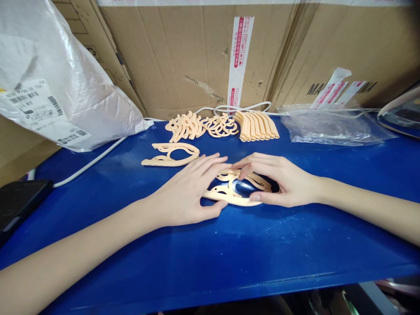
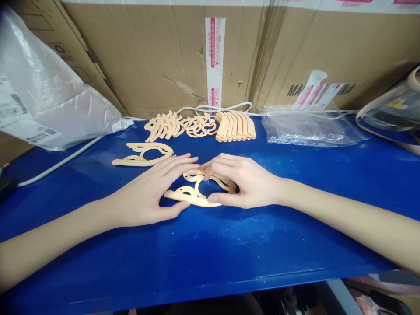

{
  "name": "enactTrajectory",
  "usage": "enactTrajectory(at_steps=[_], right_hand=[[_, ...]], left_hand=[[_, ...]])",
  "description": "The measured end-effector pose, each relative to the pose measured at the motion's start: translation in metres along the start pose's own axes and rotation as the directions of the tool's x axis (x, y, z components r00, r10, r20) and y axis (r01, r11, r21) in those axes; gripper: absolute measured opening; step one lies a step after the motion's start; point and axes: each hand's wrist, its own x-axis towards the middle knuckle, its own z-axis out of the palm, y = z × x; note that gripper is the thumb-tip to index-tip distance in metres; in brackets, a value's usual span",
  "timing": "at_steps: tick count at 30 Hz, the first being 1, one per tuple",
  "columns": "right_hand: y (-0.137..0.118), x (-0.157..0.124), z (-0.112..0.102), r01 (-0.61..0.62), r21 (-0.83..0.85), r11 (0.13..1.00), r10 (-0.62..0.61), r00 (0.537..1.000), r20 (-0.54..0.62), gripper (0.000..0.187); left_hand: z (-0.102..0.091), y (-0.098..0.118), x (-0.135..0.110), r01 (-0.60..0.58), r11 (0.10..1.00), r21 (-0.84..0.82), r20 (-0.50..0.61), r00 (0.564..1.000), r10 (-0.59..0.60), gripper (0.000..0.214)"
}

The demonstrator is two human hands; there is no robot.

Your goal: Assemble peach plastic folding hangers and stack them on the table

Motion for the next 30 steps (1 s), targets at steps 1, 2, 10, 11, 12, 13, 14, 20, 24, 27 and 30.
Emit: enactTrajectory(at_steps=[1, 2, 10, 11, 12, 13, 14, 20, 24, 27, 30], right_hand=[[-0.0001, 0.0003, 0.0002, 0.012, -0.003, 1.000, -0.012, 1.000, 0.024, 0.036], [-0.0002, 0.0006, 0.0004, 0.018, -0.007, 1.000, -0.018, 0.999, 0.041, 0.041], [0.0011, 0.0005, 0.0007, -0.115, -0.011, 0.993, 0.114, 0.990, -0.084, 0.029], [0.0013, 0.0005, 0.0006, -0.141, -0.007, 0.990, 0.140, 0.985, -0.106, 0.027], [0.0014, 0.0005, 0.0006, -0.164, -0.004, 0.986, 0.162, 0.979, -0.123, 0.026], [0.0015, 0.0006, 0.0006, -0.184, 0.000, 0.983, 0.182, 0.973, -0.141, 0.026], [0.0016, 0.0008, 0.0006, -0.204, 0.005, 0.979, 0.202, 0.966, -0.158, 0.026], [0.0011, 0.0028, -0.0015, -0.360, 0.001, 0.933, 0.348, 0.903, -0.251, 0.032], [-0.0003, 0.0033, -0.0033, -0.405, 0.018, 0.914, 0.400, 0.892, -0.213, 0.041], [-0.0030, 0.0042, -0.0025, -0.466, 0.211, 0.859, 0.502, 0.849, -0.167, 0.044], [-0.0078, 0.0064, -0.0010, -0.508, 0.480, 0.715, 0.613, 0.786, -0.080, 0.045]], left_hand=[[0.0004, 0.0001, 0.0004, 0.010, 1.000, -0.005, 0.000, 1.000, -0.009, 0.063], [0.0007, 0.0001, 0.0008, 0.018, 1.000, -0.010, 0.003, 1.000, -0.018, 0.065], [-0.0002, -0.0016, 0.0013, -0.002, 0.999, -0.048, 0.022, 1.000, 0.003, 0.076], [-0.0003, -0.0019, 0.0009, 0.001, 0.999, -0.054, 0.022, 1.000, 0.000, 0.074], [-0.0003, -0.0021, 0.0006, 0.007, 0.998, -0.060, 0.021, 1.000, -0.006, 0.074], [-0.0001, -0.0022, 0.0003, 0.010, 0.998, -0.067, 0.014, 1.000, -0.009, 0.074], [0.0002, -0.0023, 0.0001, 0.005, 0.997, -0.074, 0.003, 1.000, -0.005, 0.075], [0.0009, -0.0023, 0.0003, -0.063, 0.998, -0.009, -0.184, 0.981, 0.060, 0.073], [-0.0009, -0.0021, -0.0004, -0.021, 0.999, 0.047, -0.301, 0.953, 0.034, 0.069], [-0.0019, -0.0016, -0.0008, -0.012, 0.996, 0.087, -0.329, 0.943, 0.040, 0.068], [-0.0021, -0.0011, -0.0014, -0.017, 0.990, 0.141, -0.337, 0.939, 0.065, 0.069]])
